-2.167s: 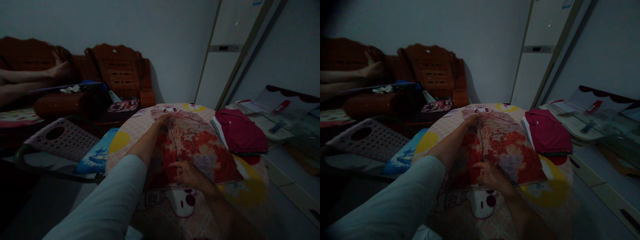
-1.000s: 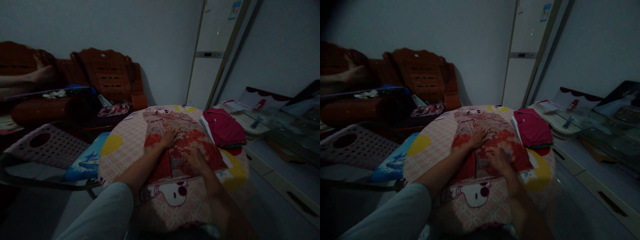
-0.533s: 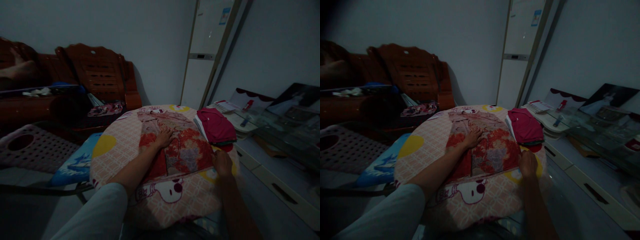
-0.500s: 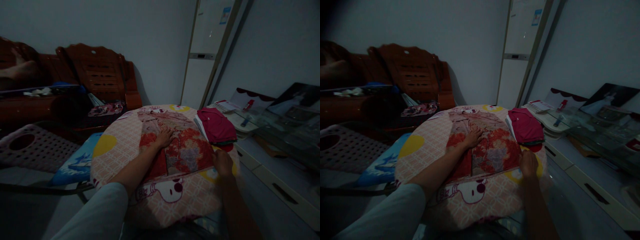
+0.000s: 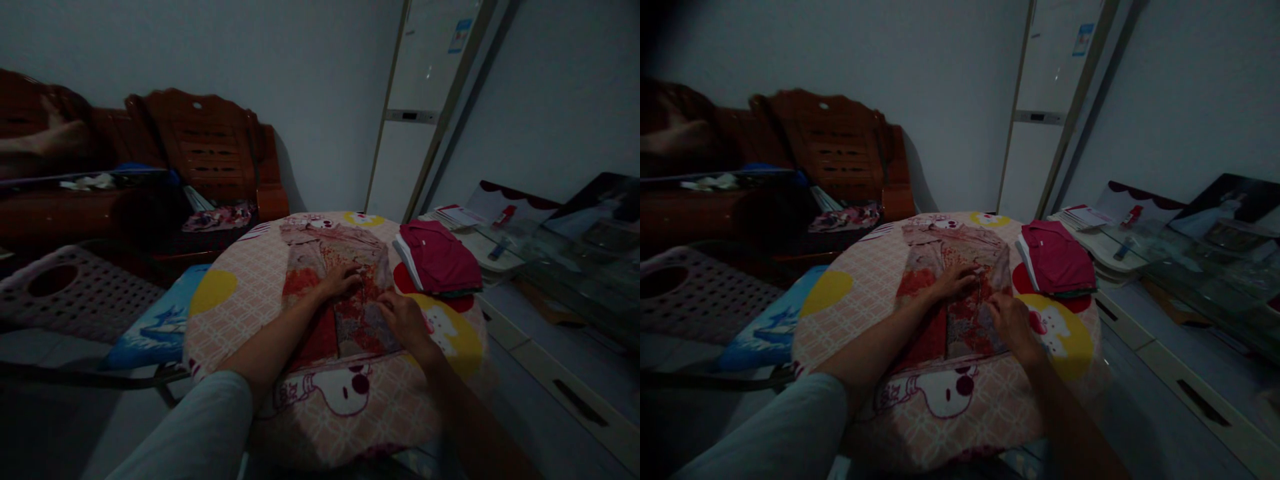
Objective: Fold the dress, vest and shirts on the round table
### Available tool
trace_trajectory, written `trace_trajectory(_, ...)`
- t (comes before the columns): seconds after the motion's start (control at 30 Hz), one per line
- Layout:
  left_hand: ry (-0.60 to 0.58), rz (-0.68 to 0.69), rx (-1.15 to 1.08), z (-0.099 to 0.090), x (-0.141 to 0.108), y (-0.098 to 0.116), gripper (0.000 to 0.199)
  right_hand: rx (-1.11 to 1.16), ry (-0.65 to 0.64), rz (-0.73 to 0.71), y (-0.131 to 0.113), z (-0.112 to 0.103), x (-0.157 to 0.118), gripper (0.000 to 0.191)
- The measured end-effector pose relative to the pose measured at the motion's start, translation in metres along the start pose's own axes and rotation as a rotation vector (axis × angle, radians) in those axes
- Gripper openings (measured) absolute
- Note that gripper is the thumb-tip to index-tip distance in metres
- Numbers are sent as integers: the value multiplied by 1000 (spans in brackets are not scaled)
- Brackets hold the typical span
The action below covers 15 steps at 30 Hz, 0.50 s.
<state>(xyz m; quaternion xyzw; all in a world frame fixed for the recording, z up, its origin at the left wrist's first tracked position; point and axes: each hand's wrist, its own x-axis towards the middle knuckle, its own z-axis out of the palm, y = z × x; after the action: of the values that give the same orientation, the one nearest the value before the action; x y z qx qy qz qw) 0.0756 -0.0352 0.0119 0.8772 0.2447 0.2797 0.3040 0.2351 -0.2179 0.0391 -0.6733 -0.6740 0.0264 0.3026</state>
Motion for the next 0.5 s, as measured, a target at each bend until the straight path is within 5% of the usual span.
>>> trace_trajectory(0.2, 57, -106, -198, 0, -3, -19, 45, 59, -340, -67, -27, 34, -4, 13)
trace_trajectory(0.5, 63, -604, -876, 14, 25, -25, 60, 633, -248, 161, -14, 28, -5, 16)
